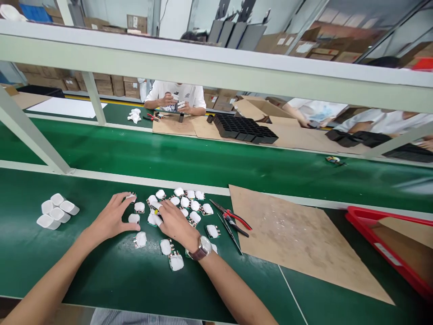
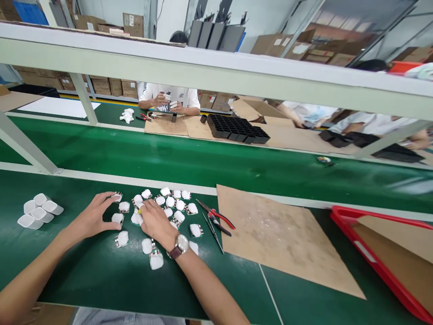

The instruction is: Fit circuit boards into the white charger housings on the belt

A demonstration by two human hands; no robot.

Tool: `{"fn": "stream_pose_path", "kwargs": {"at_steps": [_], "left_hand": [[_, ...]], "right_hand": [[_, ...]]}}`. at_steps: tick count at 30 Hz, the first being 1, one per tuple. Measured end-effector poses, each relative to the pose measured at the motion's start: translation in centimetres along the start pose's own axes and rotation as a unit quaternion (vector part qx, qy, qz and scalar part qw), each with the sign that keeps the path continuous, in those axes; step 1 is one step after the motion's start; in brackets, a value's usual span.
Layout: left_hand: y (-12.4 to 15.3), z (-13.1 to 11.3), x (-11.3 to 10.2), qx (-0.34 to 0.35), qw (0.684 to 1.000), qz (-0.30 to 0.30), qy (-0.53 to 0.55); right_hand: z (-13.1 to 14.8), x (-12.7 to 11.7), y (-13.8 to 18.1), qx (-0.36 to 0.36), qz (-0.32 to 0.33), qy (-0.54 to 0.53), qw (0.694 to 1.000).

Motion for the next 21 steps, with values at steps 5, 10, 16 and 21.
{"fn": "stream_pose_path", "kwargs": {"at_steps": [5,10,16,21], "left_hand": [[0.1,0.0,3.3,0.06,0.99,0.122,0.031],[-1.3,-3.1,5.9,0.121,0.982,0.123,0.073],[-3.4,-7.3,5.1,0.197,0.977,0.0,0.086],[-4.5,-10.8,4.8,0.243,0.966,-0.005,0.092]], "right_hand": [[-3.9,-1.9,-0.3,0.081,-0.068,-0.046,0.993],[-7.4,-6.5,1.8,0.139,-0.135,-0.081,0.978],[-5.5,-9.1,3.9,0.163,-0.181,-0.082,0.966],[-4.3,-11.9,4.5,0.177,-0.255,-0.045,0.949]]}}
Point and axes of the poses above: each hand's wrist, its own y-axis away from the middle knuckle, its own x-axis out of the palm, z = x × y, the point moved 8 cm from there along -y, towards the middle knuckle, and after that the axes turned 9 degrees about -z, right-handed, at the moved point
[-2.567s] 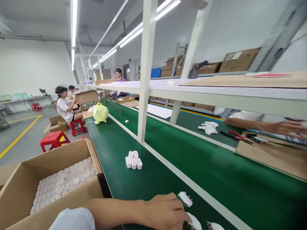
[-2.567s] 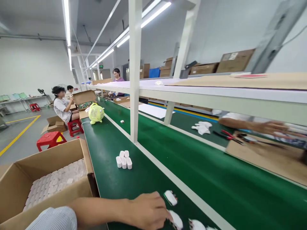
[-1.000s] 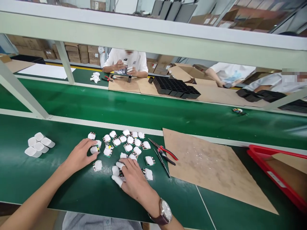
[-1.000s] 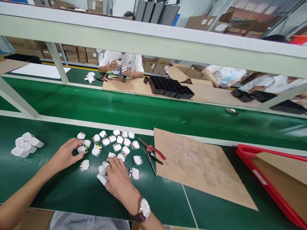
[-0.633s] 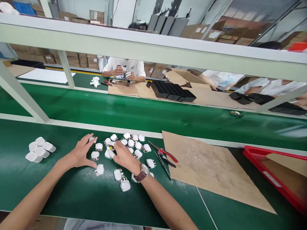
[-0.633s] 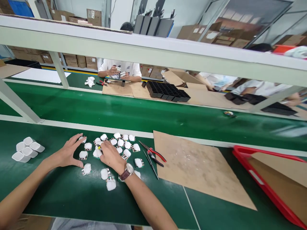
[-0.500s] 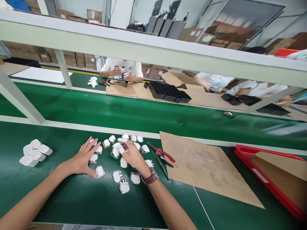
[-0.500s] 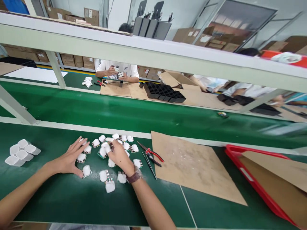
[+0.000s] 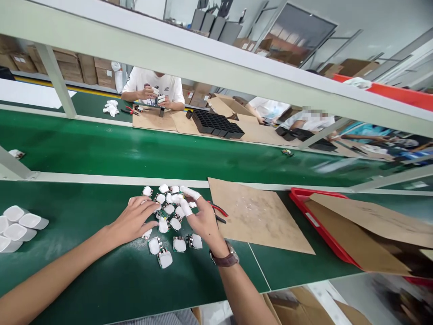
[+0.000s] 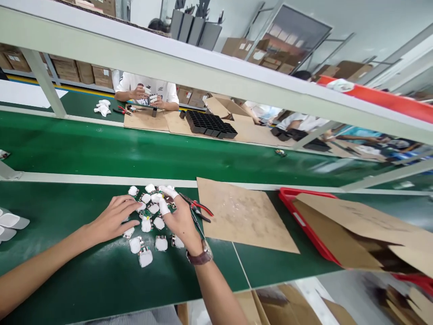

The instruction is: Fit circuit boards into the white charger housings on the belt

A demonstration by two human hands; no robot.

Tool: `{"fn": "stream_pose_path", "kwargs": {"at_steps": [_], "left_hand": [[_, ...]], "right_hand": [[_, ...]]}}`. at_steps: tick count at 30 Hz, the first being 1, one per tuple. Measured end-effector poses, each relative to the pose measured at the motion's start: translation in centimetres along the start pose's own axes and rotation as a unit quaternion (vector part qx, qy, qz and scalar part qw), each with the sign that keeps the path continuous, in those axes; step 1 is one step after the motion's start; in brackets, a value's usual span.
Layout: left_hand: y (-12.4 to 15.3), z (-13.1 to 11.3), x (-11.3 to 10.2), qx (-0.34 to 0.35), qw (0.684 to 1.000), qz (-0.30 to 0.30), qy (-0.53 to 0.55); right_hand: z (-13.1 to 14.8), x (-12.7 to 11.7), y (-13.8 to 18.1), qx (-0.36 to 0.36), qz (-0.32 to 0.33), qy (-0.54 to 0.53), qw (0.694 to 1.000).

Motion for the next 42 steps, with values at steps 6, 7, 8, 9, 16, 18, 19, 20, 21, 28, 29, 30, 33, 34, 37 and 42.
{"fn": "stream_pose_path", "kwargs": {"at_steps": [6,7,8,9,16,18,19,20,21,28,29,30,33,34,37,42], "left_hand": [[-2.9,-1.1,1.9,0.018,0.997,0.03,0.063],[-3.1,-0.7,1.4,-0.009,0.997,0.009,0.082],[-3.1,0.0,0.7,-0.05,0.994,-0.018,0.098],[-2.9,1.1,-0.2,-0.097,0.988,-0.049,0.107],[1.9,11.3,-5.9,-0.257,0.958,-0.121,-0.039],[2.9,12.7,-5.9,-0.228,0.963,-0.114,-0.085],[3.4,13.0,-5.6,-0.219,0.964,-0.112,-0.099],[3.7,13.1,-5.2,-0.217,0.964,-0.11,-0.107],[3.9,12.9,-4.6,-0.218,0.964,-0.105,-0.107],[0.6,7.7,0.7,-0.17,0.981,-0.066,-0.063],[0.0,7.3,1.0,-0.166,0.982,-0.069,-0.059],[-0.4,7.1,1.2,-0.166,0.982,-0.072,-0.054],[-0.6,7.4,1.1,-0.176,0.981,-0.073,-0.022],[-0.2,7.6,0.8,-0.177,0.981,-0.077,-0.01],[1.3,8.1,-0.9,-0.175,0.98,-0.098,-0.01],[2.4,8.4,-3.3,-0.185,0.975,-0.076,-0.099]], "right_hand": [[-3.9,-6.1,2.3,0.069,-0.009,0.078,0.995],[-4.7,-7.1,3.3,0.081,-0.004,0.094,0.992],[-5.6,-8.0,4.4,0.097,0.005,0.109,0.989],[-6.5,-8.6,5.6,0.112,0.021,0.124,0.986],[-8.9,-9.2,11.5,0.051,0.106,0.193,0.974],[-8.8,-8.9,12.6,0.013,0.092,0.22,0.971],[-8.8,-8.4,13.1,0.006,0.095,0.229,0.969],[-8.8,-7.7,13.6,0.003,0.106,0.231,0.967],[-8.7,-6.8,14.0,-0.001,0.117,0.227,0.967],[-6.3,0.2,11.9,-0.031,0.081,0.182,0.979],[-6.0,0.7,11.4,-0.035,0.075,0.184,0.98],[-5.8,0.9,10.9,-0.037,0.074,0.185,0.979],[-5.3,0.6,10.6,-0.048,0.087,0.187,0.977],[-5.0,0.3,10.8,-0.064,0.093,0.187,0.976],[-4.3,0.6,12.1,-0.134,0.127,0.194,0.963],[-6.0,2.0,12.9,-0.175,0.085,0.227,0.954]]}}
Point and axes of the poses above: each hand's wrist, its own y-axis away from the middle knuckle, its own x-axis out of the palm, z = x × y, the point moved 8 cm from there along -y, towards the middle knuckle, and after that the axes turned 9 degrees about -z, right-handed, at the moved point
